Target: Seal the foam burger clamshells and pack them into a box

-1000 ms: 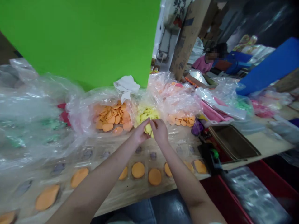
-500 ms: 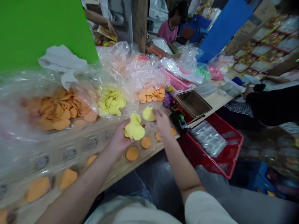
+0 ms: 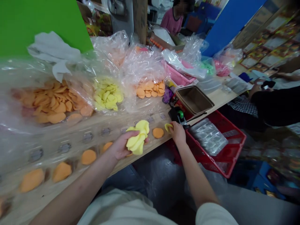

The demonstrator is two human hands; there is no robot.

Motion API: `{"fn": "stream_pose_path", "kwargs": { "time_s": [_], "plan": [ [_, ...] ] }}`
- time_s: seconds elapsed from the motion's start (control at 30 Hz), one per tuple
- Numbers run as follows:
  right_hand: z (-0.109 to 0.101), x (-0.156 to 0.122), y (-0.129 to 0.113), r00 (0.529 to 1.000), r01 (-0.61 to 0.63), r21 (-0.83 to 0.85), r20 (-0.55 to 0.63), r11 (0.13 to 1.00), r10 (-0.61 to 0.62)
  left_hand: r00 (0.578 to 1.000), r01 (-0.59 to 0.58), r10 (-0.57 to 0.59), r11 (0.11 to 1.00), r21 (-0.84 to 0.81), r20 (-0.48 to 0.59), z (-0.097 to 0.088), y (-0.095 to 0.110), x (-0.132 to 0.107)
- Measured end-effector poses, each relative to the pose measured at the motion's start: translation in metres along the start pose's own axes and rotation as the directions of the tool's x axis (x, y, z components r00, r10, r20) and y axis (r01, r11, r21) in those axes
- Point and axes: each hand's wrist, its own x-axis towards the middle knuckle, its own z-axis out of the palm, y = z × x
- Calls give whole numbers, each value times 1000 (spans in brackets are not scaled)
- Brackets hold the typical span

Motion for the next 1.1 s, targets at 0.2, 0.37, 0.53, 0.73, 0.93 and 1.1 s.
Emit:
{"fn": "stream_pose_path", "kwargs": {
  "time_s": [0.2, 0.37, 0.53, 0.73, 0.93, 1.1],
  "plan": [
    [3, -20, -4, 976, 161, -112, -132, 981, -175, 997, 43, -43, 999, -7, -56, 1, 0, 0],
    [-2, -31, -8, 954, 219, -76, -193, 973, -230, 994, 44, -44, 999, 1, -97, -1, -2, 4],
    [-3, -20, -2, 981, -97, -216, -184, 972, 57, 995, 43, -44, 999, -7, -88, -2, -4, 6],
    [5, -20, -18, 985, -127, -345, -151, 930, 78, 997, 36, -37, 999, -17, -73, -4, -4, 5],
    [5, -14, -15, 991, -111, -251, -106, 962, 86, 999, 21, -22, 1000, -11, -34, -11, -2, 3],
    [6, -12, -8, 990, -118, -197, -100, 973, 100, 999, 14, -15, 1000, -14, -29, -11, -2, 0]
  ]
}}
